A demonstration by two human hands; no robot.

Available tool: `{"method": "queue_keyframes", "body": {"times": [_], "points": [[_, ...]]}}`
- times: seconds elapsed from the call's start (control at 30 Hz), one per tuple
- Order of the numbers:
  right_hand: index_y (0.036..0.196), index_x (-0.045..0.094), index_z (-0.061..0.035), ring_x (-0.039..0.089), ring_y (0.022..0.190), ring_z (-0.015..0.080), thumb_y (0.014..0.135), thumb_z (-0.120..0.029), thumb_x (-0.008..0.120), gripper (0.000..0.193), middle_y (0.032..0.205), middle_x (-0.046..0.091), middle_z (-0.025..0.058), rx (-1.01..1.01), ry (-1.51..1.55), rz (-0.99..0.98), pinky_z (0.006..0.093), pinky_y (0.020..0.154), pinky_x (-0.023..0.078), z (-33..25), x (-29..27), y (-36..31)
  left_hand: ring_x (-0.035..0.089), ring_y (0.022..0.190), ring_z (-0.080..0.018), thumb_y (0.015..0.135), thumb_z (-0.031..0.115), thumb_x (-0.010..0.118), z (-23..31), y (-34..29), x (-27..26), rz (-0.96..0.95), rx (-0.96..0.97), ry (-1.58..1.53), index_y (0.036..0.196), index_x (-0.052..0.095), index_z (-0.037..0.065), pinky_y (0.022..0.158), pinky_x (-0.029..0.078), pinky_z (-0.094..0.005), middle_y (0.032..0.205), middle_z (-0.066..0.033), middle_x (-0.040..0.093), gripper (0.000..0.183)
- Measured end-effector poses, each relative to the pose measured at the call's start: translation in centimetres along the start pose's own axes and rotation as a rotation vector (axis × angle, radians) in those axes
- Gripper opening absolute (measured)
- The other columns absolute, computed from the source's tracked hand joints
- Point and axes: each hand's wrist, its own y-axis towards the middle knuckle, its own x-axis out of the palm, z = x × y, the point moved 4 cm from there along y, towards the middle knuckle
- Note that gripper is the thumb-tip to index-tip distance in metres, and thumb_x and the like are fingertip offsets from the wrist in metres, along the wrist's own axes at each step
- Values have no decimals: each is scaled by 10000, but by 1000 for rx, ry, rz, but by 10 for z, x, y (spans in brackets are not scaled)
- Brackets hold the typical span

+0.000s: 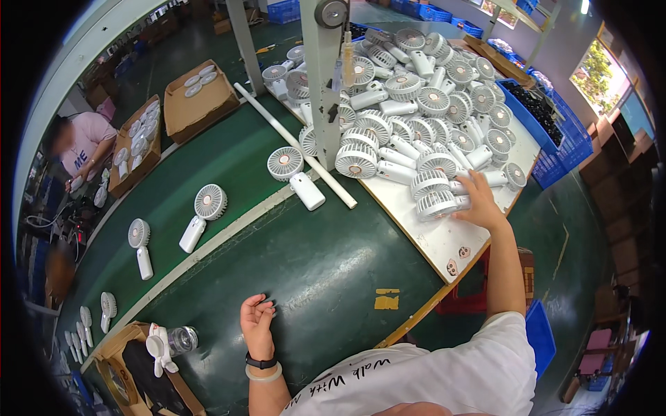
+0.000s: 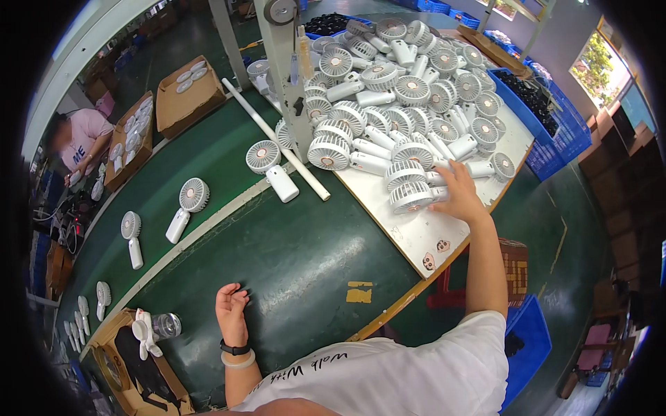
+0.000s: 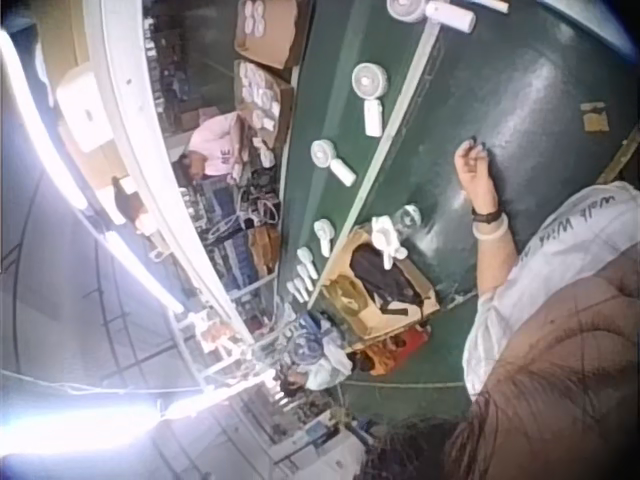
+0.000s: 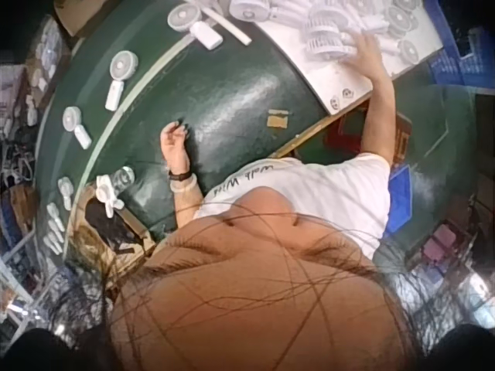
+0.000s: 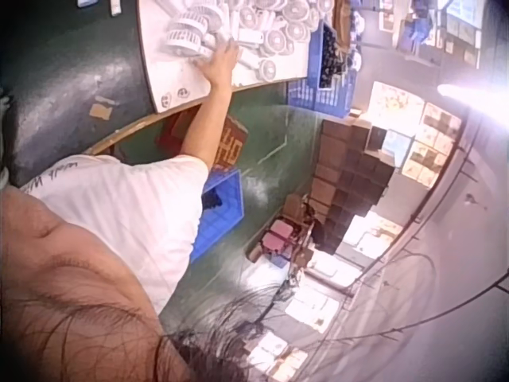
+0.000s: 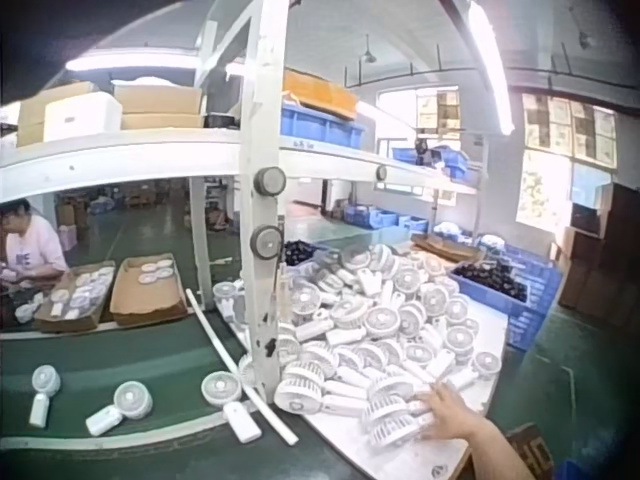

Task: The person assembles white portable handheld fans on a green workbench. They pick up fan heads and battery bases, connect them, and test the units by pressing buttons to activate the blades. The person handles the fans one by one, occasionally holding multiple units in one hand before placing them on the table.

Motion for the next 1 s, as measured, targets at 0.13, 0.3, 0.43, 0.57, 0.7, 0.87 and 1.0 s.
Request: {"method": "queue_keyframes", "body": {"times": [0.13,0.3,0.43,0.57,0.7,0.87,1.0], "points": [[1253,452,-81,304,1272,419,599,-174,803,749,1347,350,240,47,-180,103,462,1034,293,-64,-28,-21,543,911,-107,806,-101,511,1,-3,-4,57,31,42,1105,496,26,781,457,-234,1095,-60,537,325],[1148,525,-34,475,1096,372,693,-137,720,505,1182,499,198,-359,243,181,443,942,388,-195,-25,-24,531,935,-106,799,-96,513,-9,-2,0,48,38,212,1118,496,25,756,444,-204,1059,-58,532,341],[1114,542,2,507,1069,349,790,-197,650,395,1140,526,188,-487,458,-105,395,928,414,-253,45,26,537,934,-97,801,-100,513,-10,-1,4,2,27,200,1120,493,23,767,441,-198,1013,-57,537,343],[1117,527,47,533,971,348,789,-273,654,475,1030,550,208,-309,244,47,412,843,441,-300,98,89,541,919,-96,805,-109,501,-10,-1,-2,-10,11,111,1115,493,35,789,449,-210,971,-39,551,342],[1118,510,61,548,965,324,804,-320,615,505,989,576,219,-361,-57,123,406,832,443,-331,136,125,542,899,-98,824,-72,513,-12,-3,-4,-20,68,167,1128,497,59,776,453,-212,954,-45,549,331],[1259,420,61,591,933,294,823,-176,594,526,1077,585,189,-231,691,-79,367,823,473,-335,156,131,547,874,-106,833,-25,541,-12,-4,-6,-23,122,210,1131,500,54,756,470,-228,986,-51,528,311],[1255,413,14,575,875,186,756,-197,721,624,1027,552,78,-177,1868,-718,316,779,489,-386,150,58,544,918,-117,837,-10,554,-8,-8,-13,-34,112,153,1173,456,30,786,474,-250,1062,-75,506,352]]}}
